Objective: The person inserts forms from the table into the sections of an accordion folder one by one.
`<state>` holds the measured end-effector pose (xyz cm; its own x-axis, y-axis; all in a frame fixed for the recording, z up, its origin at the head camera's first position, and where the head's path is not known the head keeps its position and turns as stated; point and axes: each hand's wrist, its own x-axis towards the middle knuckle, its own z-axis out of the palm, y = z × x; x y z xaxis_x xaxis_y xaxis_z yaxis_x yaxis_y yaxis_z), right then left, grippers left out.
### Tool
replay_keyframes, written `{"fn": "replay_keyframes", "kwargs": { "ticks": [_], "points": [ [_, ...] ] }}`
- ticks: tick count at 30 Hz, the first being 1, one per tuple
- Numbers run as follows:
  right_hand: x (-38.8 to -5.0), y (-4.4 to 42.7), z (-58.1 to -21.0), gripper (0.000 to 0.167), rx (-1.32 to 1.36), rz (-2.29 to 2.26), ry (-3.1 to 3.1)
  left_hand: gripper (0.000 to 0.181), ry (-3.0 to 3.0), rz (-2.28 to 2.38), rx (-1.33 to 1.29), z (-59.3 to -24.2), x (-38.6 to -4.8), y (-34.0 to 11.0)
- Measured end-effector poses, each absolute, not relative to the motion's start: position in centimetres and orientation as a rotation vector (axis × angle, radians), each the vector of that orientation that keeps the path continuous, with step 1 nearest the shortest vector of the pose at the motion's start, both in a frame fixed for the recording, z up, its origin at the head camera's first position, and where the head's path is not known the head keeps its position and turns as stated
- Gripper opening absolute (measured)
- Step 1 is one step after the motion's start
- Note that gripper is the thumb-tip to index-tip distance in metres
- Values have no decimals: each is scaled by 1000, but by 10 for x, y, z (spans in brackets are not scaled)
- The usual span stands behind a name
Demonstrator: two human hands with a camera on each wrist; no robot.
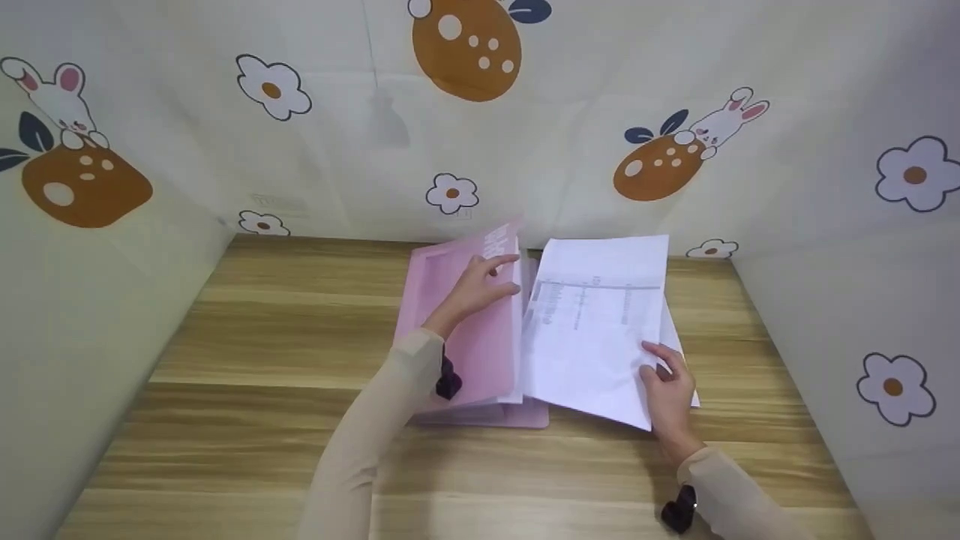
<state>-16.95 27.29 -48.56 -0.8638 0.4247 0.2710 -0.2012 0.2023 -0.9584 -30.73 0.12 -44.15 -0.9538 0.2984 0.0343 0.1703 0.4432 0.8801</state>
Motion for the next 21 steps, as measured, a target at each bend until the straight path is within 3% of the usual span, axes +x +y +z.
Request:
{"fn": "replay_keyframes", "kwargs": {
  "ticks": [21],
  "points": [
    [-177, 268, -485, 29, -73, 1681, -1933, 51, 2557, 1531, 404, -441, -307, 1]
  ]
}}
